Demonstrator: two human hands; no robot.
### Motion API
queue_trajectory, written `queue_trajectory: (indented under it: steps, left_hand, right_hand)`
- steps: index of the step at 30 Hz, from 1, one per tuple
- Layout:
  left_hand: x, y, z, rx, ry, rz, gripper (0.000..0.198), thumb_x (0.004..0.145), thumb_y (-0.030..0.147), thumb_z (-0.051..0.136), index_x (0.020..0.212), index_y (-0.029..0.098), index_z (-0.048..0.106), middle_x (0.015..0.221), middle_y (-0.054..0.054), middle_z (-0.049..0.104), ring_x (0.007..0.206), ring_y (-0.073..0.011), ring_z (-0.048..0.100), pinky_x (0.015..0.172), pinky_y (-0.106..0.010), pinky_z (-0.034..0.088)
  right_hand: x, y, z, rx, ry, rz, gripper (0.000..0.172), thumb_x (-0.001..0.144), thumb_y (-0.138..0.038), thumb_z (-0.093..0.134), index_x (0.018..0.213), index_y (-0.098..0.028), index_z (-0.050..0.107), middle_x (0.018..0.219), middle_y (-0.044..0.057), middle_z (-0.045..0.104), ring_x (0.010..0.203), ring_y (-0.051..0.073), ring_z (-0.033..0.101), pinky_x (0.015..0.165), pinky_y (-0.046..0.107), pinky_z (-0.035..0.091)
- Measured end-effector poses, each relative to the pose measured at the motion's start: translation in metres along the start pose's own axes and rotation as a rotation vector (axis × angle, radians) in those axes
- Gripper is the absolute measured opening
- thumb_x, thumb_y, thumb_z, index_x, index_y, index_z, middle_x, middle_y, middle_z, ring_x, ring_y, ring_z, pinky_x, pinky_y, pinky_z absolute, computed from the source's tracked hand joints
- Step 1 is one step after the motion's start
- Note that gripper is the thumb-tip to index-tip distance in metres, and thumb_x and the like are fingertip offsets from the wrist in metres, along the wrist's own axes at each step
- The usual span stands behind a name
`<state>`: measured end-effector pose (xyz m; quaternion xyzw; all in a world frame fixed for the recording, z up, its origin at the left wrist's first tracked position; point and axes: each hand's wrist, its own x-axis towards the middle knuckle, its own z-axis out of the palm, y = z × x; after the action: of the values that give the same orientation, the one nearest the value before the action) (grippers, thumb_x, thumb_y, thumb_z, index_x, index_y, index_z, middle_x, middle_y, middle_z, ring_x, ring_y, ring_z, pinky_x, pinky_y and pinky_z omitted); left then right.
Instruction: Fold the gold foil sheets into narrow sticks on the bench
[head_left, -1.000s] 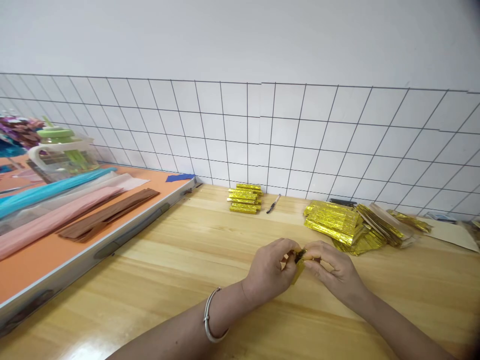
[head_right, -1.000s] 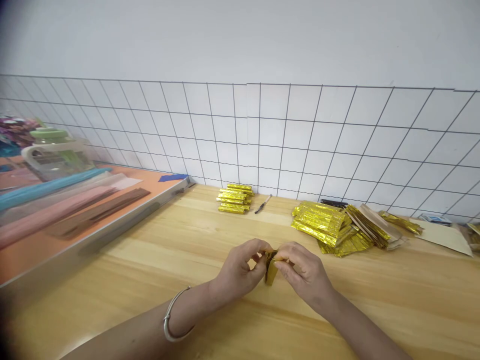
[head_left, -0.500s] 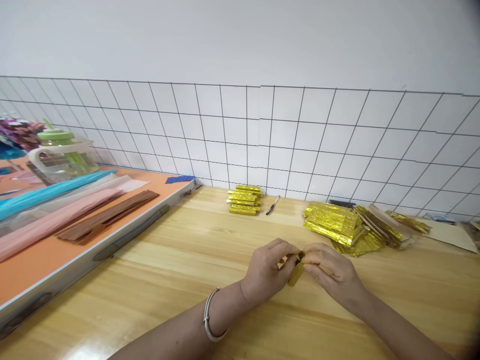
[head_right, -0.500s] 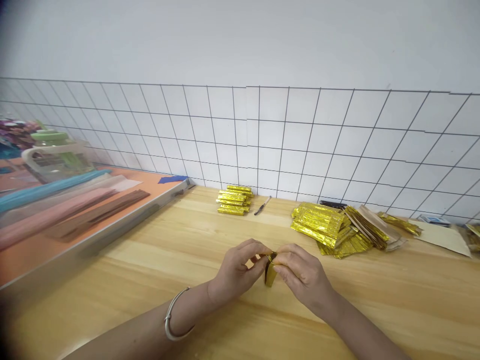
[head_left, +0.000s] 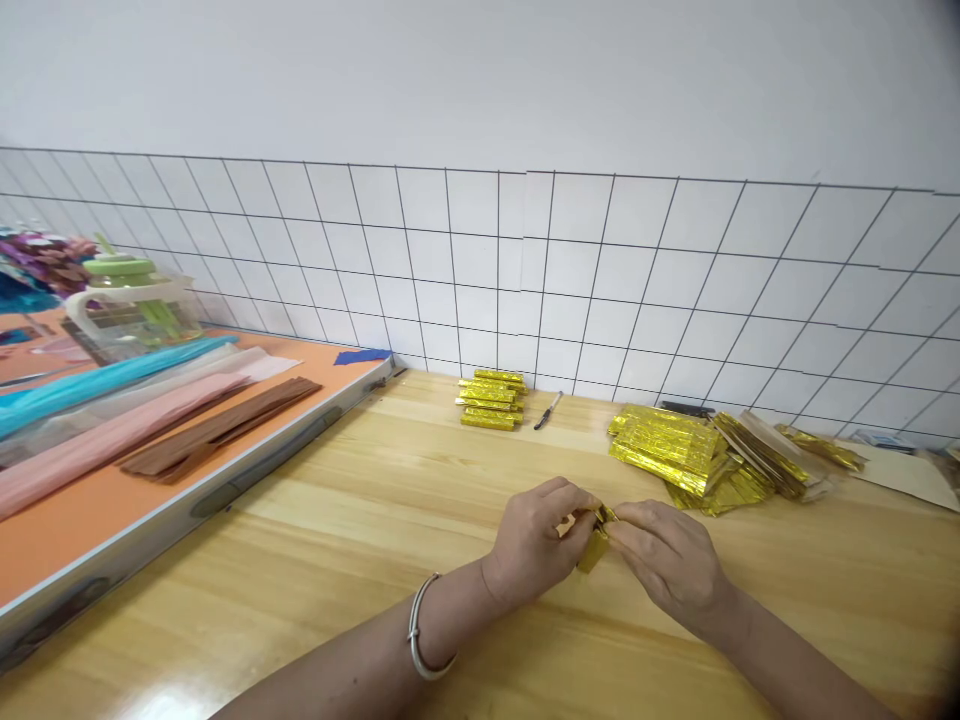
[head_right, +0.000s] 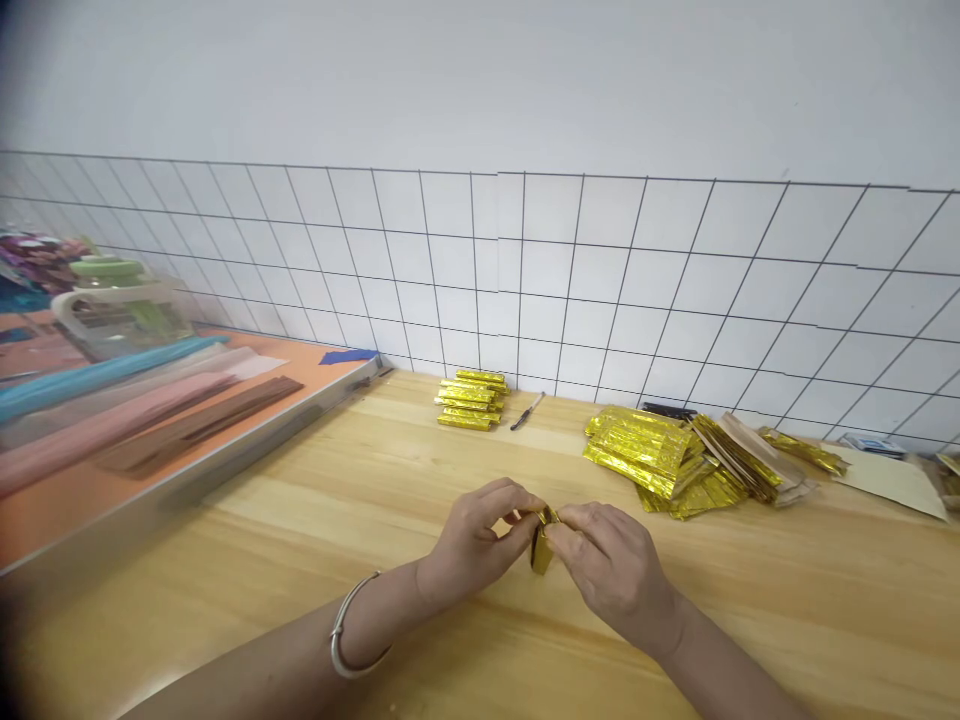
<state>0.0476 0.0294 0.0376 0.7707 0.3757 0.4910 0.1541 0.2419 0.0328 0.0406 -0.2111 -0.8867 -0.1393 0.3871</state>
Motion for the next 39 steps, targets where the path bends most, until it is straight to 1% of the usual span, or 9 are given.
queue_trajectory:
  steps: [3,7,10,15,20,25,31,35,39]
  left_hand:
    - [0.0003,-0.0002,-0.0005,0.006,0.002,0.019,0.015,0.078,0.012,0.051,0.086,0.017,0.063,0.074,-0.003,0.063,0.065,-0.0098,0.057,0.055,-0.018,0.045]
    - [-0.0011,-0.0029,0.0017,0.017,0.004,0.063,0.014,0.080,0.013,0.050,0.087,0.017,0.062,0.075,-0.003,0.064,0.066,-0.0101,0.057,0.059,-0.020,0.045]
    - [-0.0022,-0.0037,0.0030,0.024,0.014,0.077,0.015,0.080,0.013,0.051,0.088,0.017,0.062,0.074,-0.003,0.063,0.065,-0.0099,0.056,0.060,-0.020,0.045]
    - [-0.0020,-0.0018,0.0020,-0.008,0.027,0.035,0.013,0.078,0.013,0.052,0.086,0.017,0.062,0.072,-0.003,0.062,0.064,-0.0097,0.056,0.058,-0.019,0.044]
    - [-0.0036,-0.0040,0.0023,-0.002,0.020,0.078,0.016,0.079,0.012,0.051,0.091,0.016,0.061,0.076,-0.004,0.063,0.067,-0.0102,0.057,0.060,-0.020,0.045]
    - [-0.0050,-0.0045,0.0032,0.033,0.022,0.123,0.018,0.080,0.012,0.050,0.093,0.017,0.061,0.078,-0.004,0.065,0.067,-0.0104,0.058,0.061,-0.020,0.046]
    - [-0.0062,-0.0041,0.0038,0.058,0.016,0.123,0.019,0.080,0.012,0.050,0.094,0.017,0.061,0.078,-0.005,0.064,0.067,-0.0106,0.058,0.061,-0.020,0.046]
    - [-0.0080,-0.0031,0.0037,0.011,0.003,0.152,0.021,0.080,0.010,0.050,0.098,0.017,0.059,0.079,-0.005,0.063,0.069,-0.0110,0.058,0.062,-0.021,0.046]
    - [-0.0069,-0.0027,0.0032,-0.107,-0.025,0.200,0.022,0.082,0.009,0.048,0.100,0.016,0.059,0.080,-0.006,0.063,0.071,-0.0110,0.058,0.064,-0.021,0.047]
  right_hand:
    - [-0.0004,-0.0007,-0.0022,-0.053,-0.025,0.016,0.026,0.079,-0.006,0.054,0.100,-0.020,0.060,0.088,0.008,0.064,0.078,0.016,0.060,0.066,0.029,0.049]
    - [-0.0037,-0.0019,-0.0033,-0.162,-0.060,-0.029,0.027,0.078,-0.005,0.055,0.100,-0.020,0.061,0.089,0.009,0.065,0.081,0.018,0.059,0.068,0.032,0.049]
    - [-0.0045,-0.0030,-0.0038,-0.186,-0.073,-0.054,0.027,0.079,-0.006,0.054,0.101,-0.020,0.062,0.090,0.009,0.065,0.082,0.018,0.059,0.069,0.033,0.049]
    - [-0.0018,-0.0043,-0.0045,-0.193,-0.081,-0.057,0.027,0.079,-0.006,0.054,0.100,-0.020,0.062,0.089,0.009,0.066,0.080,0.018,0.060,0.068,0.032,0.049]
    - [-0.0002,-0.0058,-0.0038,-0.140,-0.071,-0.016,0.026,0.077,-0.004,0.056,0.098,-0.017,0.061,0.088,0.009,0.065,0.079,0.018,0.059,0.068,0.033,0.049]
    - [0.0006,-0.0063,-0.0028,-0.093,-0.035,0.061,0.022,0.078,-0.006,0.057,0.096,-0.018,0.060,0.086,0.008,0.064,0.078,0.017,0.060,0.069,0.032,0.049]
    - [0.0004,-0.0066,-0.0024,-0.083,-0.016,0.063,0.023,0.077,-0.005,0.058,0.096,-0.017,0.058,0.085,0.008,0.064,0.077,0.018,0.060,0.068,0.032,0.049]
    - [-0.0016,-0.0059,-0.0011,-0.096,-0.032,0.086,0.023,0.077,-0.006,0.057,0.097,-0.018,0.058,0.086,0.008,0.064,0.078,0.018,0.059,0.069,0.033,0.049]
    - [-0.0018,-0.0051,0.0002,-0.090,-0.029,0.099,0.023,0.078,-0.006,0.056,0.097,-0.018,0.056,0.085,0.007,0.063,0.078,0.017,0.059,0.067,0.032,0.049]
